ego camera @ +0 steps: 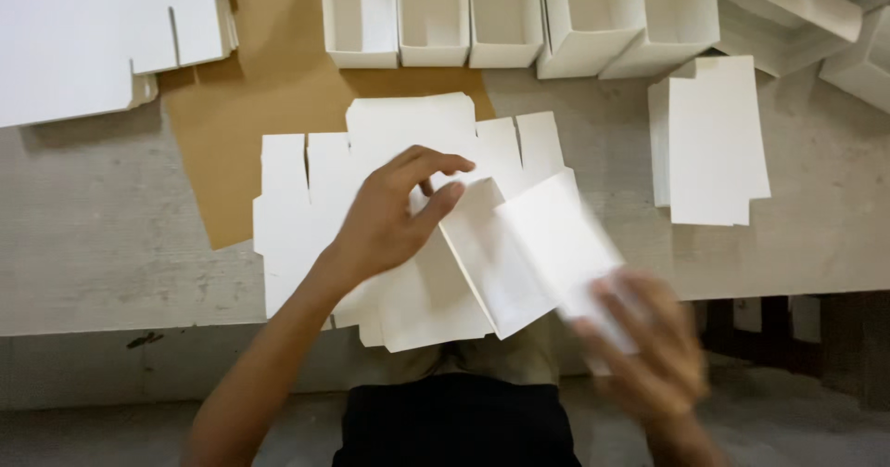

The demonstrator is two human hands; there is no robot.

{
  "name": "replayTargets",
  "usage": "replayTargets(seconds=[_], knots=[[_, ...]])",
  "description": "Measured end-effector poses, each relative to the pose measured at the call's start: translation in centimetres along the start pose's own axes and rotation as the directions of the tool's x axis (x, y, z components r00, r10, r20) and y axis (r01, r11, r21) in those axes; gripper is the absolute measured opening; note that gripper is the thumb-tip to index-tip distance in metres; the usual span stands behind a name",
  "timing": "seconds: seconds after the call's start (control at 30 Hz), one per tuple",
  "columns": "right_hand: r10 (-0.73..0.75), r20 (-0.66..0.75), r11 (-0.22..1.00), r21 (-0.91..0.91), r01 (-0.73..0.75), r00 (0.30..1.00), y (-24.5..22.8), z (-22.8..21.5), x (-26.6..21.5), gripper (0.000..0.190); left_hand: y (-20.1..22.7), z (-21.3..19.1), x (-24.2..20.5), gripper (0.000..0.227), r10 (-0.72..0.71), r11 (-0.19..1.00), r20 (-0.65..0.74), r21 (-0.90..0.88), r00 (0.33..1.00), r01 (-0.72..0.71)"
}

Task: The person assembles white cardboard boxes by folding the flaps and tucking them into slots. They work on a table, handling the flat pieces and forming them into rectangular containers, then placing the finished boxes into a stack.

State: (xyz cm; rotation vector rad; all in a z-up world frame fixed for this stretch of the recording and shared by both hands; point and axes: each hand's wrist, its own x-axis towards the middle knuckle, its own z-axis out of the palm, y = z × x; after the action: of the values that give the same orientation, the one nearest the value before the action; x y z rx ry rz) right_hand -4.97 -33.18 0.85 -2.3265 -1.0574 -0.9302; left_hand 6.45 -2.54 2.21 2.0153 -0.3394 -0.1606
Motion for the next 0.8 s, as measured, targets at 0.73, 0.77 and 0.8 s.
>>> replayTargets(seconds=[0.73, 0.77, 0.8], knots=[[0.046, 0.492, 0.998, -0.058, -0.019, 0.869, -3.1, 3.8, 5.2, 0.046, -1.7, 1.8, 1.3, 0.021, -0.115, 0.974, 0.013, -0.194, 0.993, 0.115], [0.051, 0.521, 0.998, -0.052, -0.029, 0.852, -3.1, 3.9, 5.5, 0.043, -1.5, 1.7, 1.3, 0.021, -0.139, 0.973, 0.014, -0.182, 0.990, 0.139], [0.059, 0.547, 0.998, -0.049, -0.038, 0.835, -3.1, 4.1, 5.9, 0.040, -1.3, 1.6, 1.3, 0.021, -0.159, 0.972, 0.017, -0.170, 0.987, 0.159]])
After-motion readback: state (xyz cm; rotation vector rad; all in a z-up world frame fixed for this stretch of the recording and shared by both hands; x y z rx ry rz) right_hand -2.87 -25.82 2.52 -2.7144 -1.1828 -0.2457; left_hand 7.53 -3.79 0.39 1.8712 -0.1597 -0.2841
